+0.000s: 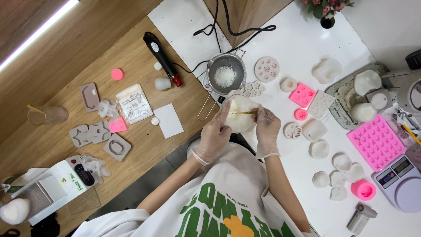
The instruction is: Scooping white wax flakes into a small metal pot using a gold spoon for candle making.
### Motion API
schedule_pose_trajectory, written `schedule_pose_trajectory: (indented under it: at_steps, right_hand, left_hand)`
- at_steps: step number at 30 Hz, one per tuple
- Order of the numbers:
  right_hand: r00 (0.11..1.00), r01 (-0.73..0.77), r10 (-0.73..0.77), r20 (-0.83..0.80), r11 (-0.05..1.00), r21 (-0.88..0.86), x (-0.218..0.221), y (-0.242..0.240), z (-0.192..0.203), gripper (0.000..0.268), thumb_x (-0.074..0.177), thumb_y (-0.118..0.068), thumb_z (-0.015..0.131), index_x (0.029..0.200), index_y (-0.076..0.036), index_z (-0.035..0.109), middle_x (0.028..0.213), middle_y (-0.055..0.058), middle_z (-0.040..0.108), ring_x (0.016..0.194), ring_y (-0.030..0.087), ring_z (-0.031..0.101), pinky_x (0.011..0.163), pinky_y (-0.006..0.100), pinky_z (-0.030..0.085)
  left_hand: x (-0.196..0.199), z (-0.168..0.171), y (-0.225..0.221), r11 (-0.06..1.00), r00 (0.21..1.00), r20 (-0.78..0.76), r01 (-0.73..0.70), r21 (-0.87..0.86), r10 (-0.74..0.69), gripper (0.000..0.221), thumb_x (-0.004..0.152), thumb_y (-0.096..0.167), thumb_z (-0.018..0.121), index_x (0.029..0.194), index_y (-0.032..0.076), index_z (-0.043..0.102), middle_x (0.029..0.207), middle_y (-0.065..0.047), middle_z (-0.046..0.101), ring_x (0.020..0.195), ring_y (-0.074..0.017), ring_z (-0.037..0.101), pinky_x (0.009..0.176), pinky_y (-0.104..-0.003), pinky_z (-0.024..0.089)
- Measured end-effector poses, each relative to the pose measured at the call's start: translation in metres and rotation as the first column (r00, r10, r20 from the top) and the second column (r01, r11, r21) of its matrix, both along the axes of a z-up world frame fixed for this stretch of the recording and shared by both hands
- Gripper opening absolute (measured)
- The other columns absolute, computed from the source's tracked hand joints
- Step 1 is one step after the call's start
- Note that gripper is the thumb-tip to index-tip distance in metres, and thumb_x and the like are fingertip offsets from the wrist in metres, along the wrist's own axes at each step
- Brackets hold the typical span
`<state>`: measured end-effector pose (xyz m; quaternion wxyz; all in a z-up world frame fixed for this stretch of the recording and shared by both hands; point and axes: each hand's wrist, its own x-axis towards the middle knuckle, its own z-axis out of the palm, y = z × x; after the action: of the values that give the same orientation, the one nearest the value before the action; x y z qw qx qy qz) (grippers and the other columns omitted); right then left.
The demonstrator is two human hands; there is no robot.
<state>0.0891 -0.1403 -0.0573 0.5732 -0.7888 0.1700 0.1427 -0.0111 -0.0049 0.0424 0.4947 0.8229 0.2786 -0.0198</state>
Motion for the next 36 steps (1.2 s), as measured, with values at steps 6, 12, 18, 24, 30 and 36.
schedule_pose_trajectory:
  at_steps: [6,12,18,24,30,36]
  right_hand:
    - [0.998,0.047,-0.051,0.038,0.994,0.102,0.006,-0.008,0.033,0.025,0.099,-0.018,0.062,0.082,-0.006,0.075,0.059,0.008,0.064,0.053,0.009,0.057,0.053,0.018,0.046]
    - [0.992,0.107,-0.112,0.051,0.991,0.084,0.009,-0.013,0.058,0.026,0.100,-0.020,0.062,0.080,-0.008,0.074,0.058,0.006,0.061,0.050,0.008,0.052,0.052,0.017,0.045]
    - [0.988,0.111,-0.117,0.102,0.992,0.067,0.020,-0.014,0.086,0.028,0.102,-0.023,0.064,0.081,-0.009,0.076,0.058,0.005,0.061,0.051,0.008,0.052,0.053,0.018,0.046]
    - [0.968,0.180,-0.206,0.144,0.968,0.175,0.049,0.001,0.105,0.026,0.096,-0.020,0.067,0.075,-0.006,0.075,0.055,0.008,0.060,0.047,0.010,0.056,0.046,0.019,0.046]
    - [0.952,0.150,-0.197,0.233,0.967,0.205,0.078,0.047,0.094,0.025,0.095,-0.022,0.067,0.077,-0.008,0.076,0.057,0.007,0.064,0.047,0.007,0.057,0.045,0.017,0.046]
    - [0.681,-0.298,0.375,0.629,0.926,-0.230,0.062,0.073,0.072,0.014,0.103,-0.008,0.070,0.100,0.005,0.074,0.083,0.019,0.074,0.066,0.023,0.072,0.056,0.027,0.056]
  left_hand:
    - [0.002,-0.003,0.004,0.981,0.998,0.006,-0.066,-0.180,0.068,0.078,0.075,0.017,0.052,0.148,0.043,0.044,0.151,0.007,0.050,0.128,-0.0327,0.054,0.105,-0.046,0.048]
    - [0.003,-0.007,0.010,0.937,0.988,-0.026,-0.154,-0.314,0.154,0.078,0.075,0.012,0.050,0.148,0.036,0.047,0.144,0.003,0.059,0.121,-0.0288,0.063,0.096,-0.040,0.053]
    - [0.009,-0.023,0.014,0.875,0.959,-0.070,-0.279,-0.394,0.274,0.076,0.072,0.010,0.049,0.143,0.036,0.055,0.099,-0.007,0.079,0.052,-0.0152,0.067,0.052,-0.024,0.055]
    - [0.013,-0.007,0.020,0.882,0.960,-0.136,-0.280,-0.379,0.247,0.077,0.072,0.015,0.050,0.144,0.041,0.051,0.063,-0.005,0.069,0.054,-0.0184,0.068,0.054,-0.027,0.054]
    - [0.012,0.010,0.020,0.877,0.956,-0.165,-0.288,-0.386,0.241,0.074,0.073,0.016,0.052,0.142,0.044,0.053,0.072,-0.007,0.073,0.062,-0.0198,0.072,0.063,-0.031,0.057]
    - [0.010,-0.012,0.015,0.843,0.953,-0.074,-0.296,-0.449,0.295,0.072,0.074,0.012,0.050,0.143,0.034,0.055,0.070,-0.009,0.074,0.051,-0.0163,0.066,0.055,-0.028,0.055]
